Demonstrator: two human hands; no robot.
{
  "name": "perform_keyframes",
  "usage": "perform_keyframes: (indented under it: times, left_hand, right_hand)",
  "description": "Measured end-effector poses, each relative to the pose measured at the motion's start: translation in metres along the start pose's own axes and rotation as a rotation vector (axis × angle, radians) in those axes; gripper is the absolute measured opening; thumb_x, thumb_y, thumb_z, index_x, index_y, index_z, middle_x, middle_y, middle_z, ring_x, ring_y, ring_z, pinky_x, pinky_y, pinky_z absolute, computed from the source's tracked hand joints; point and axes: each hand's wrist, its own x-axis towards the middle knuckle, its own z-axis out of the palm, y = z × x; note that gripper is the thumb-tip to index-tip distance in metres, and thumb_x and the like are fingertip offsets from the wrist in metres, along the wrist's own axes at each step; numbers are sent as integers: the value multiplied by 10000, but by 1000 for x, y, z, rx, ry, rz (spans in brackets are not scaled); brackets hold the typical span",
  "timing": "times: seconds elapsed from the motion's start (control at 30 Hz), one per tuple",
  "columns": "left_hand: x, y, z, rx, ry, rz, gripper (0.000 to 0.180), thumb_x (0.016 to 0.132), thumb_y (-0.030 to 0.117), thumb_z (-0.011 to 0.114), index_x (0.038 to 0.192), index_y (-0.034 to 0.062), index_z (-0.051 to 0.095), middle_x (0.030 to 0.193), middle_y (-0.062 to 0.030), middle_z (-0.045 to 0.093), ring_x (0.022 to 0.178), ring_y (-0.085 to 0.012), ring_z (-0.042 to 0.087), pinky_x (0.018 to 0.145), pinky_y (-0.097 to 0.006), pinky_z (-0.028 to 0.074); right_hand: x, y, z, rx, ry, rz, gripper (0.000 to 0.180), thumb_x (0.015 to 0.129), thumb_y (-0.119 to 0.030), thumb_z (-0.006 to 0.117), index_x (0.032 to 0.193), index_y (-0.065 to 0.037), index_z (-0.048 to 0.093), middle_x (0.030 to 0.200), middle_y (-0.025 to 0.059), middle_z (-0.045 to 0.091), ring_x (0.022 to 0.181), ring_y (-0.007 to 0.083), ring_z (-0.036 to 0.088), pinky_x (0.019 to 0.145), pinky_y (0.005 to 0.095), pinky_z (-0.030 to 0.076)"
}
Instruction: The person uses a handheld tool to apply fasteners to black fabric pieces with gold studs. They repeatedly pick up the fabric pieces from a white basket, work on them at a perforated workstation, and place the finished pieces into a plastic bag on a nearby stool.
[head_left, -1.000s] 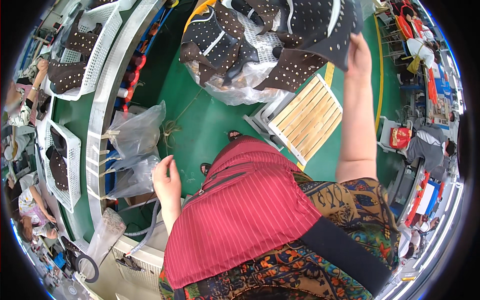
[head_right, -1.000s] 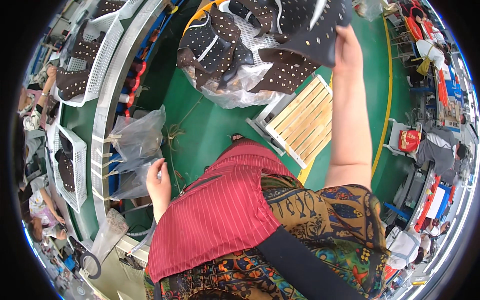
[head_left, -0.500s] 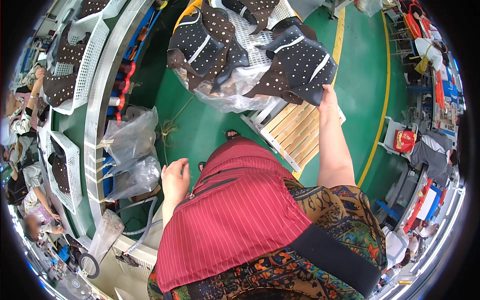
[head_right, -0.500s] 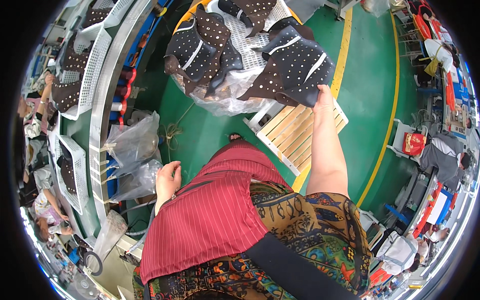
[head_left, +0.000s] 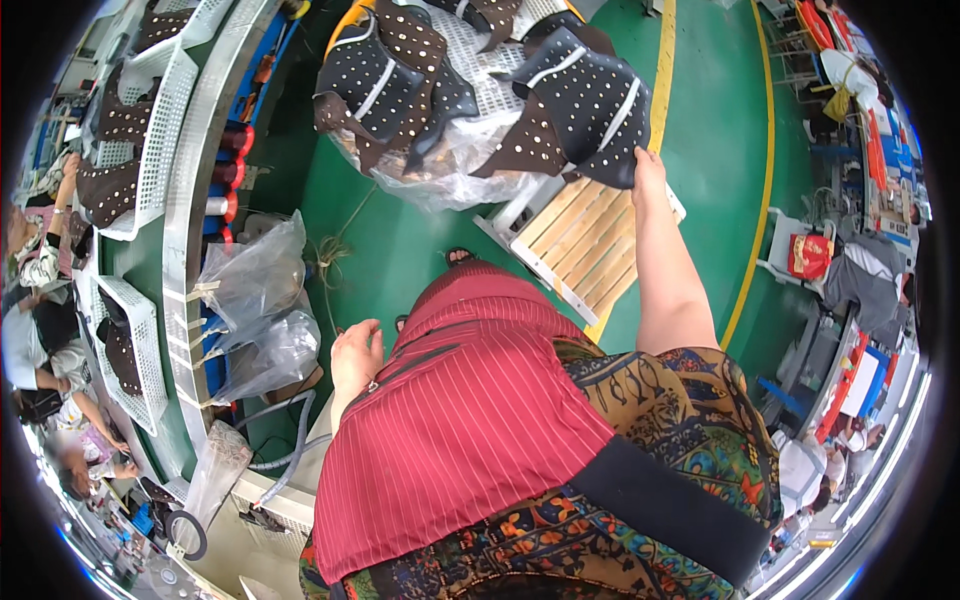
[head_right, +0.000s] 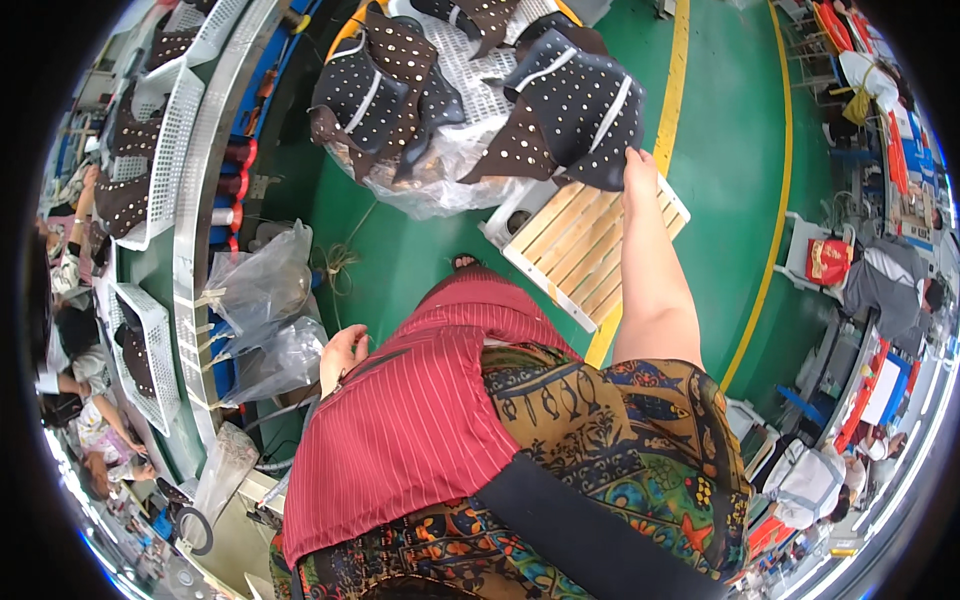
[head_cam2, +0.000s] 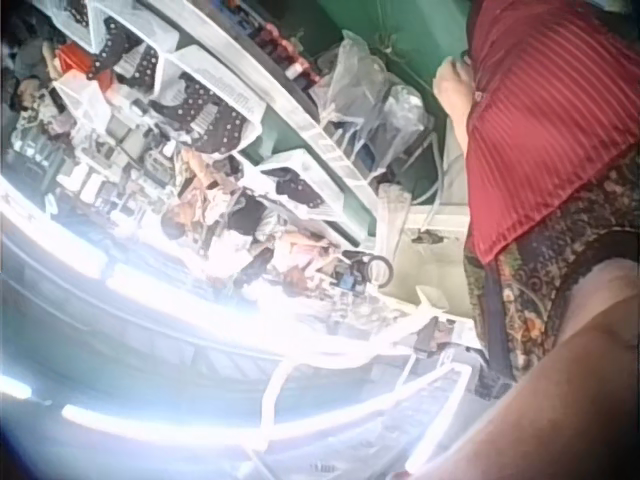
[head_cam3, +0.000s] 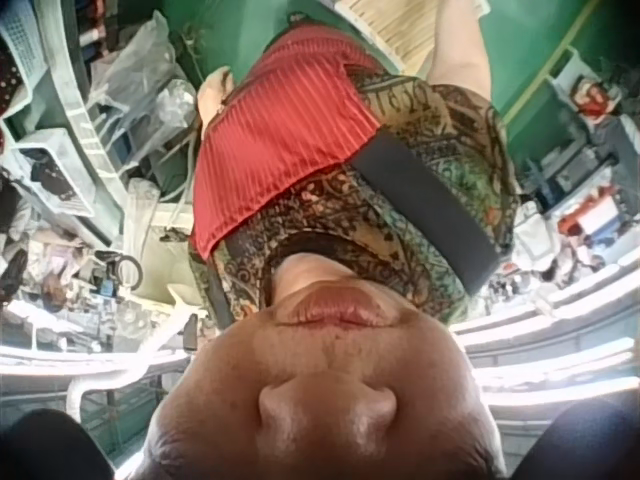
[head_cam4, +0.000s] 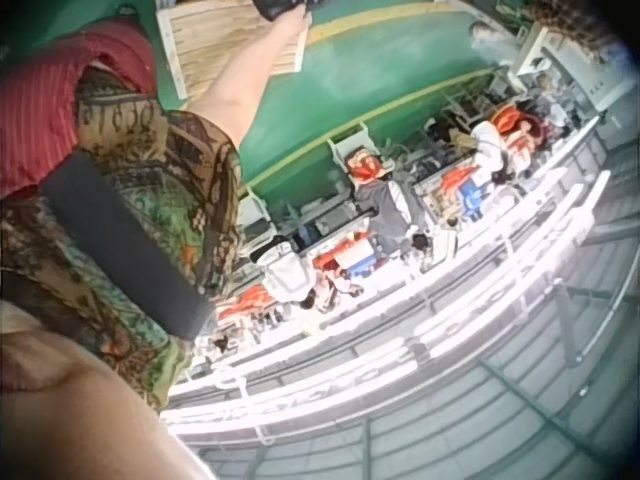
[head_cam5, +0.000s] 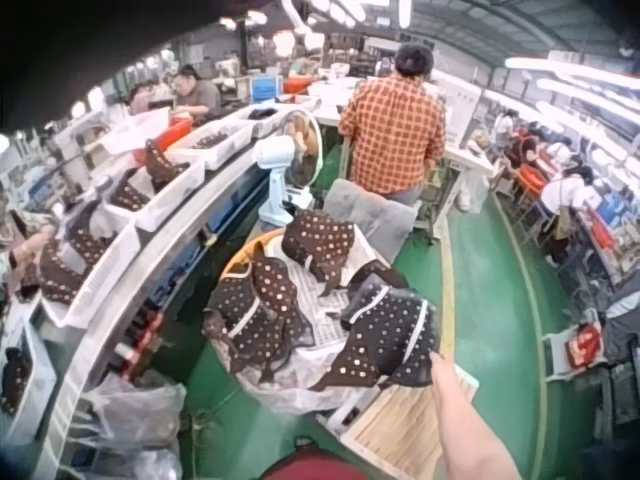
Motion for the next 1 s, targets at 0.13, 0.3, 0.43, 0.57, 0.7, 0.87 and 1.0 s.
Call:
perform_keyframes:
  times: [0.13,0.3,0.43,0.57,0.7,0.87,1.0]
  left_hand:
    - [-7,-5,6,-21,-6,11,184,825,168,610,986,86,642,953,-101,665,922,-291,618,864,-396,442]
    - [-11,-6,5,28,-28,-46,187,818,158,616,991,90,641,953,-100,666,922,-285,619,854,-396,448]
    - [-12,-15,6,14,22,-31,189,824,158,610,999,95,639,956,-104,664,920,-281,620,853,-390,450]
    - [-28,-21,9,-34,148,-97,166,838,170,592,969,85,649,942,-119,664,888,-286,630,799,-396,477]
    - [-41,-29,-2,-40,422,-140,150,824,189,578,884,81,662,866,-130,658,798,-298,643,719,-417,504]
    - [-87,-52,-40,0,610,-193,160,787,215,610,736,68,575,754,-124,611,768,-308,611,700,-424,477]
    - [-177,-69,-42,1,911,-680,294,876,288,552,700,53,559,717,-136,596,730,-345,594,664,-462,460]
  right_hand:
    - [-12,-5,-3,193,66,129,443,964,-346,396,1153,34,524,1048,144,603,913,229,609,810,321,499]
    - [1,2,-13,-47,164,26,441,964,-339,399,1149,35,538,1074,165,604,902,259,614,805,359,483]
    - [-7,-22,-16,-446,387,-218,458,938,-325,432,1085,88,564,1056,259,606,1018,346,573,907,393,426]
    - [-45,-85,11,-459,266,-700,343,941,-251,451,1081,35,578,1096,201,593,1019,302,570,935,369,406]
    - [-96,-129,54,-288,-362,-815,287,959,-196,412,1084,-9,590,1083,108,627,1004,219,597,916,343,429]
    - [-209,-153,138,-372,-791,-1057,256,967,-136,393,757,-9,464,708,52,439,676,163,435,653,287,383]
    - [-323,-138,207,-303,-1253,-1113,178,915,-80,443,798,7,545,715,76,530,646,172,514,621,294,413]
